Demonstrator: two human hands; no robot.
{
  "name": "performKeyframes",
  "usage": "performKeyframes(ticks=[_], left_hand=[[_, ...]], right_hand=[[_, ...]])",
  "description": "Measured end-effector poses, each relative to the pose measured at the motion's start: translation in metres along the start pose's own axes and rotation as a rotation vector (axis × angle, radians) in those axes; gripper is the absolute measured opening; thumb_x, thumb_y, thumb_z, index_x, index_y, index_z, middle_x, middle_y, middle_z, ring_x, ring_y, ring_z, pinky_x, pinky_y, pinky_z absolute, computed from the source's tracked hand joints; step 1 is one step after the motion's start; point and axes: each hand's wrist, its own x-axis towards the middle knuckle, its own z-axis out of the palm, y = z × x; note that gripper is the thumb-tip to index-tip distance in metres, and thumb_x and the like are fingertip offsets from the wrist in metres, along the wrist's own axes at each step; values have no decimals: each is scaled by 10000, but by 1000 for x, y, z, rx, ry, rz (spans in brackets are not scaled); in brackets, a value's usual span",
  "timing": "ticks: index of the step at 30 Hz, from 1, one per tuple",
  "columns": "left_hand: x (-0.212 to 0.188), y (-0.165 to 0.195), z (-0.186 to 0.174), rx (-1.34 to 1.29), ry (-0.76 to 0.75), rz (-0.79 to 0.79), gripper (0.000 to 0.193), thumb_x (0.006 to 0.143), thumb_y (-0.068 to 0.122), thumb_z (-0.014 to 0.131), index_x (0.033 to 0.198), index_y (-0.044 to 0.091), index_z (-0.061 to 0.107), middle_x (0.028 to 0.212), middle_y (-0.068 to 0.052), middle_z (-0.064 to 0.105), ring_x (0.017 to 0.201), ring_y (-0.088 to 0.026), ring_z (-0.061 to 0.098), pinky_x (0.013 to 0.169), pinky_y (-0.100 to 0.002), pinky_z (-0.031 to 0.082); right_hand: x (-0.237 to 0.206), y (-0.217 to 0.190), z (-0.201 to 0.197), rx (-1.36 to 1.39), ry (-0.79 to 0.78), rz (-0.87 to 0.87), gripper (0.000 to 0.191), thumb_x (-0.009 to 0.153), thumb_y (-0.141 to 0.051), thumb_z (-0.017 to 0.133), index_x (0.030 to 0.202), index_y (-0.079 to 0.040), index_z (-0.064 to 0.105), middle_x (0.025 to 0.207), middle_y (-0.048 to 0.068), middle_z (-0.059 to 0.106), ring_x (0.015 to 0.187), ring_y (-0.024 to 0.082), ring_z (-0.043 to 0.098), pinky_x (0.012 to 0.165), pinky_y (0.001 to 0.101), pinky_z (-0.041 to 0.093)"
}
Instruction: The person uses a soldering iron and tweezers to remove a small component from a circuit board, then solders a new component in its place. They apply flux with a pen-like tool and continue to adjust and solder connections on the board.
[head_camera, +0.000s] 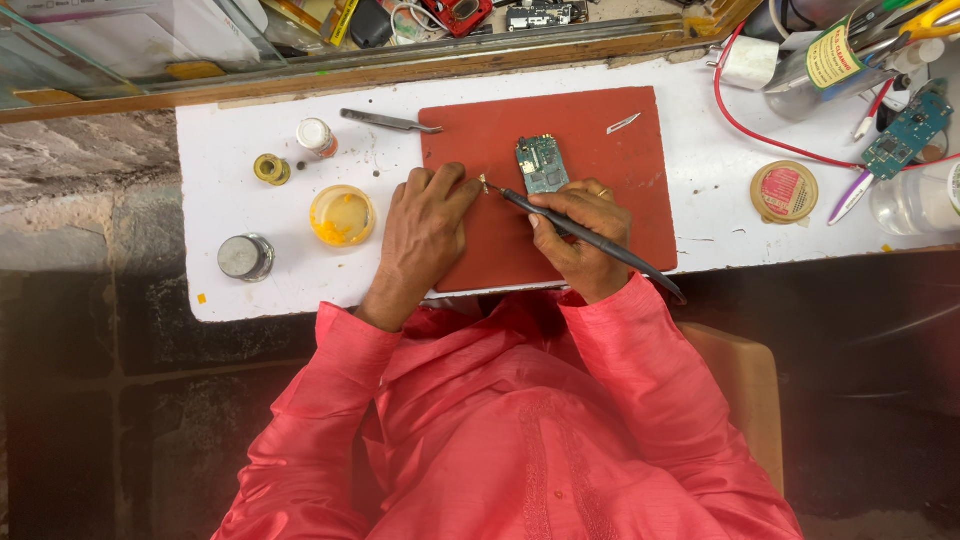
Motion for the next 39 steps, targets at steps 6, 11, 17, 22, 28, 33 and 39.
performKeyframes(ticks=[6, 11, 17, 22, 28, 33, 39], left_hand=[[0, 0, 1, -1, 6, 1, 441, 773, -31, 651, 1188, 100, 724, 1200, -42, 612, 980, -268, 562, 825, -402, 485], [0, 0, 1, -2, 2, -1, 447, 771, -39, 650, 1192, 95, 723, 1200, -43, 612, 975, -268, 561, 826, -401, 486], [0, 0, 1, -1, 5, -4, 436, 782, -43, 650, 1189, 99, 721, 1199, -39, 616, 975, -264, 563, 831, -398, 489], [0, 0, 1, -2, 6, -5, 432, 790, -46, 647, 1188, 103, 723, 1194, -38, 617, 974, -262, 563, 831, -397, 489], [-1, 0, 2, -6, 2, -3, 419, 792, -35, 652, 1182, 105, 722, 1198, -38, 614, 979, -264, 563, 831, -399, 488], [-1, 0, 2, -1, 9, 5, 422, 784, -29, 653, 1179, 104, 720, 1207, -41, 612, 983, -265, 563, 834, -399, 487], [-1, 0, 2, -9, -7, -1, 415, 795, -32, 653, 1182, 101, 719, 1193, -40, 610, 981, -265, 564, 831, -400, 485]], right_hand=[[0, -1, 0, 0, -2, 14, 193, 847, -25, 779, 1040, -34, 768, 771, 42, 717, 844, 200, 685, 855, 324, 519], [-2, -1, -1, 9, -6, 9, 186, 851, -19, 772, 1037, -29, 765, 804, 46, 739, 854, 198, 691, 862, 325, 521], [-3, 1, 0, -6, 6, -6, 179, 842, -11, 778, 1020, -27, 765, 793, 45, 735, 839, 199, 693, 862, 330, 523], [-5, 1, 0, -1, 14, -11, 187, 826, 4, 771, 1012, -23, 765, 774, 45, 729, 817, 195, 687, 860, 332, 522], [-6, 2, 0, 5, 18, -14, 182, 827, 4, 772, 1007, -21, 762, 784, 51, 731, 818, 200, 685, 839, 317, 526], [-7, 3, -1, 22, 15, -19, 175, 829, 10, 767, 1001, -18, 760, 790, 49, 737, 810, 194, 687, 846, 321, 524], [-8, 3, 0, 36, 26, -17, 163, 824, 13, 774, 983, -17, 761, 788, 53, 734, 807, 192, 686, 843, 320, 526]])
